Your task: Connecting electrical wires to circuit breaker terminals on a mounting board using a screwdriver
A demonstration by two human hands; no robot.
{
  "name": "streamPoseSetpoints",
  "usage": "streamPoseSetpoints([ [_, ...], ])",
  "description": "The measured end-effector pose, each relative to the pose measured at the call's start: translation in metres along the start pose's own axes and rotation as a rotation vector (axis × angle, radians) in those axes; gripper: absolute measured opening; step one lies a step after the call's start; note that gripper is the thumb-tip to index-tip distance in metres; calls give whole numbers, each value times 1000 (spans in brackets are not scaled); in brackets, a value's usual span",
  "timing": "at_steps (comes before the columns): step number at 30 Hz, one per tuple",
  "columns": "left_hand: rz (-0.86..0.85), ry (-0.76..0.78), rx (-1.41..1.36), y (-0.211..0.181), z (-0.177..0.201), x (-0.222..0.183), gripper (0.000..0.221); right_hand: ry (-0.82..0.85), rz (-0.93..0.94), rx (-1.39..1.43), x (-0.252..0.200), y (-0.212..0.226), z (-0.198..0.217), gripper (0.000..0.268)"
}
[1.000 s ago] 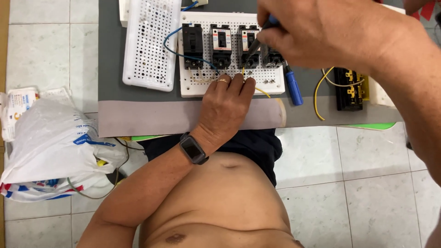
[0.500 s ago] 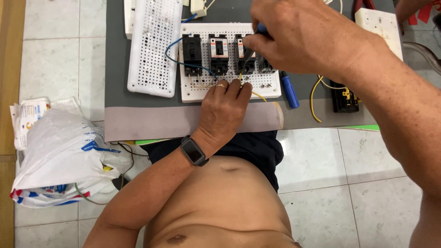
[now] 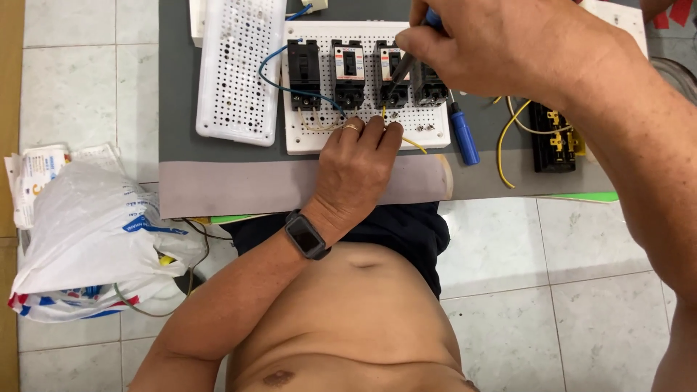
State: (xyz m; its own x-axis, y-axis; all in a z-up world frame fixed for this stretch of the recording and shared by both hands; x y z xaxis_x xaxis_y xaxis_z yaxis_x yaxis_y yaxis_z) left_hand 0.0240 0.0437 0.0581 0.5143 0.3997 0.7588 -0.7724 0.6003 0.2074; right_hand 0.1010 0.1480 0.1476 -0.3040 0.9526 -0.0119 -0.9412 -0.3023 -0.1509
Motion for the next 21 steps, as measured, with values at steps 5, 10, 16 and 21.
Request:
streamPoseSetpoints([
  [5, 4, -16, 9, 2, 2, 3, 17, 129, 85, 198, -8, 6, 6, 14],
  [10, 3, -1, -23, 1, -1, -2, 16, -131, 296, -33, -8, 15, 5, 13],
  [16, -1, -1, -28, 0, -1, -2, 11, -6, 142, 79, -3, 12, 2, 11],
  [21, 0, 6, -25, 1, -1, -2, 13, -39, 128, 34, 1, 11, -5, 15],
])
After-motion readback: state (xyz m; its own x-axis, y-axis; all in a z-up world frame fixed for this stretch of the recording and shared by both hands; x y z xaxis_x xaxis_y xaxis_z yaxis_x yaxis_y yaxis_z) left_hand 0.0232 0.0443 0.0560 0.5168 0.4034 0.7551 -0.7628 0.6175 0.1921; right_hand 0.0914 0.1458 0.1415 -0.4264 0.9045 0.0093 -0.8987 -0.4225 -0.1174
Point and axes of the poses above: each hand's wrist, its own x-axis towards the middle knuckle, its own z-axis out of the back of the hand, y = z × x, the point moved 8 cm from there along x, towards the middle knuckle, and after that the axes turned 15 degrees about -z, right-handed, at the moved point
